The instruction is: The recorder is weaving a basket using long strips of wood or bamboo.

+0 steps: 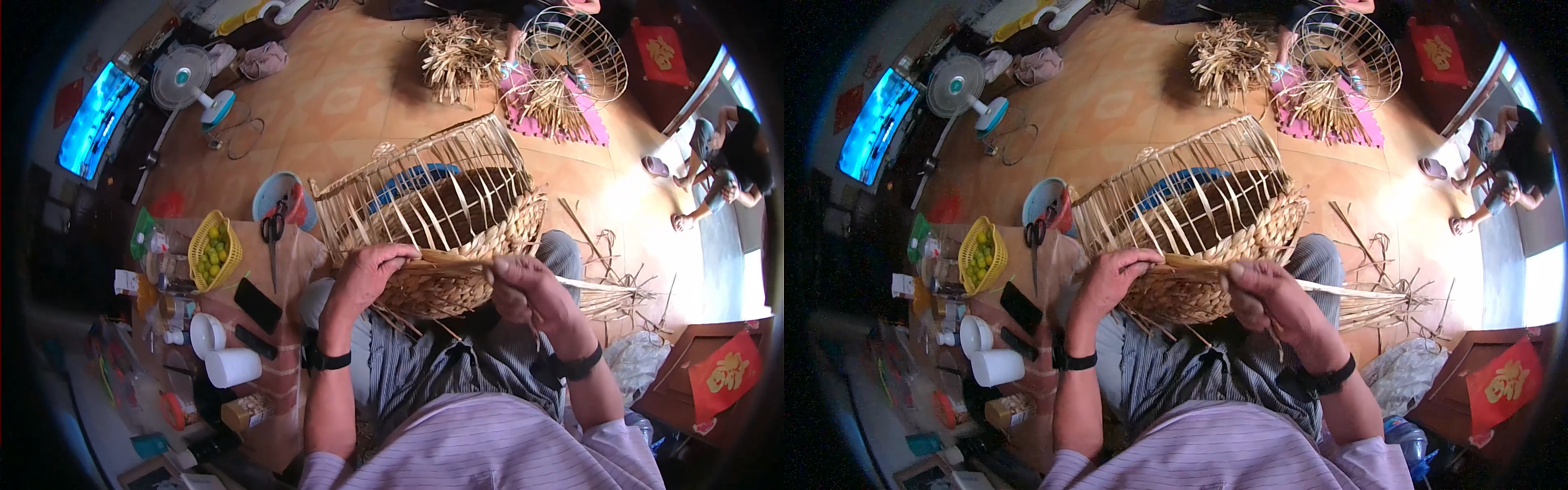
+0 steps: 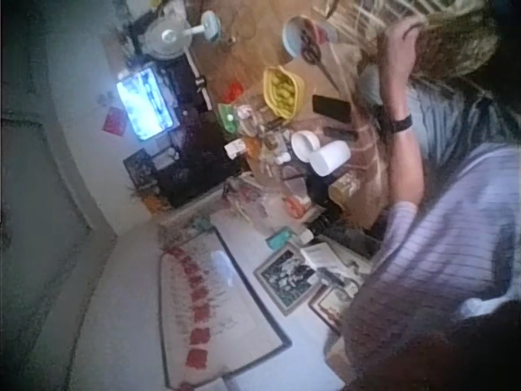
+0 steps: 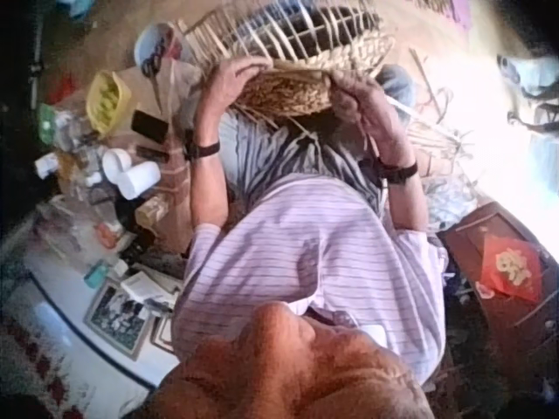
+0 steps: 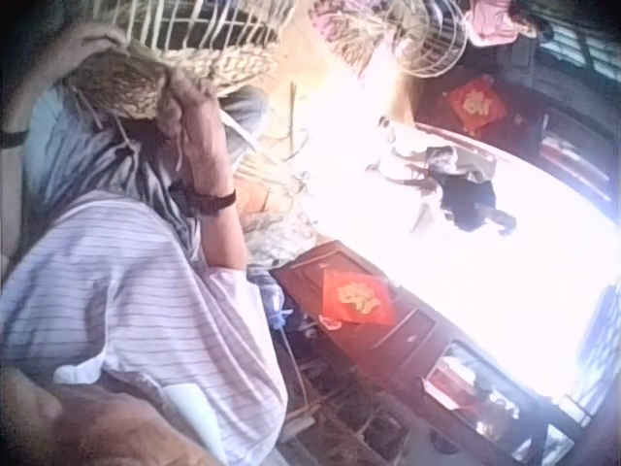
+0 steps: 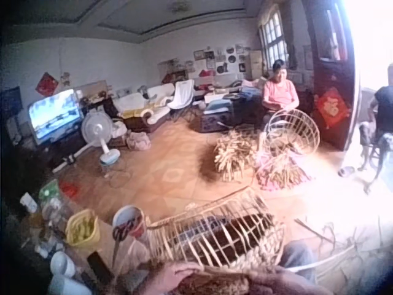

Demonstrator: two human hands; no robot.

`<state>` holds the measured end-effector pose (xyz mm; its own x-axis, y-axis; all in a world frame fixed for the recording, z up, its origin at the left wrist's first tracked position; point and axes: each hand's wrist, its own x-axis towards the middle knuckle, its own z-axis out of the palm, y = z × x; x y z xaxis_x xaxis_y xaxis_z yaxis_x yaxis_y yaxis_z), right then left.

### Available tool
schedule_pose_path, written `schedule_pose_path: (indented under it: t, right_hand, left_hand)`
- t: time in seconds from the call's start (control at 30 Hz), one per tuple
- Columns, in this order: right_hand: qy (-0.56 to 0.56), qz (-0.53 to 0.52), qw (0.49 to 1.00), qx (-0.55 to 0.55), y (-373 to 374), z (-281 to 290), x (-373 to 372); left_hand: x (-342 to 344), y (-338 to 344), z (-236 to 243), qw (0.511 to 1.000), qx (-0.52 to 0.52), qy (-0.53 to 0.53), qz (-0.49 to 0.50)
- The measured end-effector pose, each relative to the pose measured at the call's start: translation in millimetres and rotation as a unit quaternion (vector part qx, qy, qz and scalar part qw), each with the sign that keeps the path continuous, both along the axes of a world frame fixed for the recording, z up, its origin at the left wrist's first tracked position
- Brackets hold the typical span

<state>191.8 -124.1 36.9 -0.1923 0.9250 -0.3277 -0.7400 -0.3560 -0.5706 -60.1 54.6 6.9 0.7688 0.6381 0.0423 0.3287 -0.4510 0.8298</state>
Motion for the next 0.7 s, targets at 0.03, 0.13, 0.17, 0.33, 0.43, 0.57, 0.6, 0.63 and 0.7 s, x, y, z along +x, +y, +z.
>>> schedule_pose_path:
  t: [0.03,0.13,0.17,0.33,0.43,0.57,0.6,0.63,0.7]
  right_hand:
    - [0.000,-0.006,1.000,0.001,9.1,1.8,0.5]
    - [0.047,-0.057,0.997,0.012,31.6,0.6,5.8]
    - [0.046,-0.060,0.997,0.012,38.0,3.0,5.9]
    - [-0.111,-0.126,0.981,0.100,44.4,8.4,-15.2]
    - [-0.488,-0.079,0.860,0.125,21.3,-14.5,-20.2]
    - [-0.825,-0.073,0.485,0.281,-1.6,-34.6,-38.8]
    - [-0.832,-0.075,0.467,0.289,-2.8,-35.5,-40.2]
    - [-0.832,-0.075,0.468,0.290,-3.0,-36.0,-41.2]
    - [-0.846,-0.090,0.472,0.229,-2.7,-35.8,-43.8]
  left_hand:
    - [-0.2,-2.5,-0.9,1.000,0.010,-0.002,0.007]
    - [3.3,-12.9,4.4,1.000,0.015,-0.005,0.015]
    - [6.8,-15.1,6.1,1.000,0.009,-0.006,0.020]
    - [6.2,-15.0,-13.2,0.994,-0.044,0.032,0.100]
    - [4.2,-12.2,-28.9,0.993,-0.002,-0.024,0.112]
    - [8.2,-11.8,-19.4,0.993,-0.046,0.007,0.112]
    - [7.4,-11.1,-18.7,0.993,-0.038,0.003,0.113]
    - [7.3,-10.6,-18.6,0.993,-0.037,0.003,0.114]
    - [7.1,-10.1,-18.8,0.994,-0.060,0.003,0.094]
